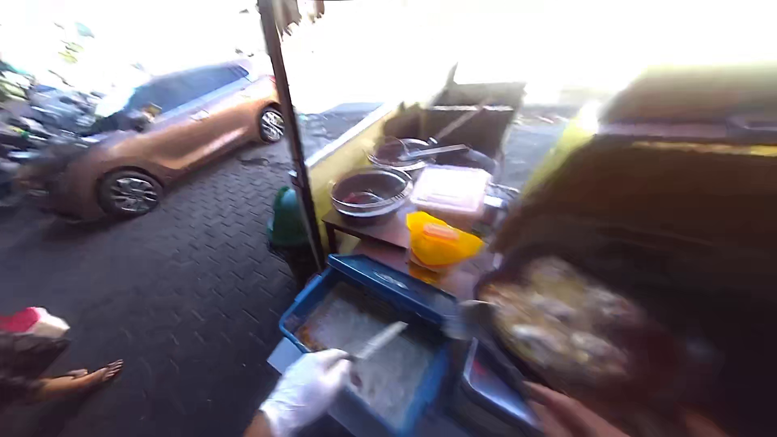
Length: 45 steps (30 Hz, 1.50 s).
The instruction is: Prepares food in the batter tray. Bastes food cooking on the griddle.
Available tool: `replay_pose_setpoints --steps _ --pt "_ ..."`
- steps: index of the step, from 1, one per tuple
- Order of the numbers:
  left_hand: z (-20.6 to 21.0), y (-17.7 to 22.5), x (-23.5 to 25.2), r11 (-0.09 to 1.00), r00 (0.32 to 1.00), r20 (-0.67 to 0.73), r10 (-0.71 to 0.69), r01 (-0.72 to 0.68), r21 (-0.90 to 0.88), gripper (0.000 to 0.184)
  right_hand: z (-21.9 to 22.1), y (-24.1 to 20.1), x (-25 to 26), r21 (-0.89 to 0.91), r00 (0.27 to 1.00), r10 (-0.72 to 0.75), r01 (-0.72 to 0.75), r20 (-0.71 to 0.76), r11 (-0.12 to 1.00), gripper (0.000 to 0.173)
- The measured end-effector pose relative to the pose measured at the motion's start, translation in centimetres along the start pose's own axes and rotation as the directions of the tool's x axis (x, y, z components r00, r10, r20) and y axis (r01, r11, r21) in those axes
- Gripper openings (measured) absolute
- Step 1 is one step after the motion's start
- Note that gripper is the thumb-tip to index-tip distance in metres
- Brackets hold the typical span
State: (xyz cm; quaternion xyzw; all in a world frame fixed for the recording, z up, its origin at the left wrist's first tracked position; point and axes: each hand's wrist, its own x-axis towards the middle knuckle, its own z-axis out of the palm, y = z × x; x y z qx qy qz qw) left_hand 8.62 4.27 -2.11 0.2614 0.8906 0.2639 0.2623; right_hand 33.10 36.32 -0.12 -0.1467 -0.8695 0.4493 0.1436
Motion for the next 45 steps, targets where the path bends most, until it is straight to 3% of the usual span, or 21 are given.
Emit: replay_pose_setpoints --steps 4,7,9,12,16,18,20,22,25,30,33,39,45 --pt "-1.4 -5.0 -1.5 0.988 0.989 0.011 -0.145 0.146 -0.051 0.039 5.9 1.3 2.0 -0.366 0.980 -0.045 0.115 0.194 0.923 0.031" --pt "-2.0 -6.6 -2.0 0.977 0.977 0.076 -0.199 0.203 -0.057 0.040 10.1 1.1 3.5 -0.528 0.959 -0.012 0.165 0.281 0.833 0.029" --pt "-2.4 -6.7 -1.9 0.975 0.972 0.101 -0.213 0.218 -0.044 0.040 12.2 0.0 4.8 -0.584 0.924 0.100 0.147 0.369 0.798 0.031" --pt "-5.0 -2.7 -1.4 0.953 0.935 0.211 -0.283 0.300 -0.051 0.041 15.1 -1.8 6.9 -0.639 0.830 0.284 0.110 0.481 0.761 0.035" --pt "-6.2 -2.9 0.1 0.961 0.924 0.281 -0.259 0.276 -0.019 0.041 18.7 -3.4 7.7 -0.688 0.743 0.395 0.120 0.540 0.715 0.042" --pt "-6.9 -2.8 0.9 0.962 0.904 0.343 -0.256 0.272 0.002 0.041 19.3 -4.4 7.5 -0.681 0.666 0.443 0.135 0.601 0.720 0.046" --pt "-6.5 -4.5 1.6 0.971 0.911 0.353 -0.212 0.237 -0.028 0.039 19.2 -5.1 7.4 -0.684 0.562 0.510 0.143 0.651 0.715 0.049" --pt "-5.1 -9.1 2.5 0.990 0.936 0.328 -0.131 0.139 -0.001 0.041 18.5 -5.2 7.6 -0.681 0.515 0.534 0.141 0.670 0.719 0.044" --pt "-4.7 -11.8 3.5 0.997 0.928 0.365 -0.073 0.077 0.003 0.043 16.2 -5.0 8.2 -0.654 0.522 0.522 0.094 0.674 0.751 0.032" --pt "-5.5 -12.4 4.4 0.997 0.944 0.329 -0.011 0.034 -0.063 0.040 14.0 -3.6 7.5 -0.523 0.675 0.429 -0.074 0.600 0.849 0.035" --pt "-5.8 -12.9 5.4 0.997 0.982 0.177 0.059 -0.050 -0.057 0.040 14.7 -2.6 6.7 -0.493 0.638 0.542 -0.278 0.547 0.824 0.036" --pt "-5.5 -14.6 8.5 0.957 0.961 -0.068 0.266 -0.256 0.135 0.040 15.6 -1.7 5.6 -0.499 0.659 0.570 -0.323 0.491 0.804 0.038" --pt "-4.0 -15.4 9.9 0.886 0.895 -0.062 0.443 -0.426 0.182 0.038 16.5 -1.6 5.3 -0.558 0.632 0.601 -0.303 0.489 0.773 0.039"
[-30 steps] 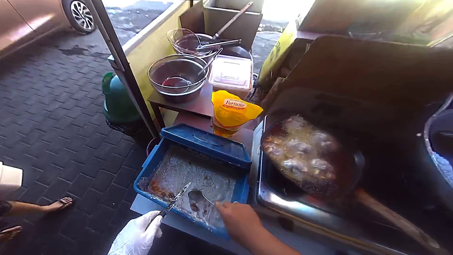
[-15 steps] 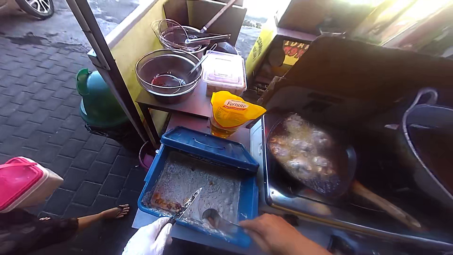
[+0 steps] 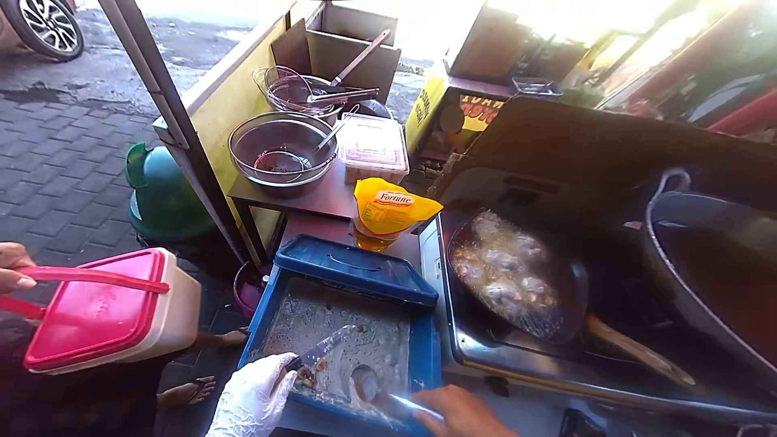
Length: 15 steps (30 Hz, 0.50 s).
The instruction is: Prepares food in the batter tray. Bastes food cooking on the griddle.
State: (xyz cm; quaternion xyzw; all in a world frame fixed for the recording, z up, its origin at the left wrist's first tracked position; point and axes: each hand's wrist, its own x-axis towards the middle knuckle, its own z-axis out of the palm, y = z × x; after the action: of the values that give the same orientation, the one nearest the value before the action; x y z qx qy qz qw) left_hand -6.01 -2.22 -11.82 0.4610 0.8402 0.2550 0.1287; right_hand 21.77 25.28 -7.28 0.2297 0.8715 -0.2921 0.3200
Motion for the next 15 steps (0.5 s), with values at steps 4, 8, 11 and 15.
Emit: replay_pose_setpoints --steps 4,8,11,15 --pt "0.6 0.3 -1.1 0.996 0.999 -0.033 -0.016 0.013 -0.091 0.036 -1.6 -1.0 -0.4 -0.088 0.996 0.057 -0.052 0.063 0.995 0.041" --pt "2.0 1.3 -1.7 0.998 0.995 -0.096 0.017 -0.023 -0.058 0.033 -6.7 -2.6 0.5 -0.192 0.996 0.068 -0.077 -0.052 0.978 0.042" --pt "3.4 2.3 -2.0 0.997 0.989 -0.134 0.056 -0.063 -0.051 0.030 -10.6 -5.0 3.0 -0.320 0.868 -0.209 0.062 -0.450 0.945 0.036" --pt "2.3 4.3 -2.7 0.989 0.979 -0.201 0.042 -0.069 -0.130 0.029 -14.0 -11.1 8.0 -0.265 0.677 -0.442 0.356 -0.588 0.896 0.031"
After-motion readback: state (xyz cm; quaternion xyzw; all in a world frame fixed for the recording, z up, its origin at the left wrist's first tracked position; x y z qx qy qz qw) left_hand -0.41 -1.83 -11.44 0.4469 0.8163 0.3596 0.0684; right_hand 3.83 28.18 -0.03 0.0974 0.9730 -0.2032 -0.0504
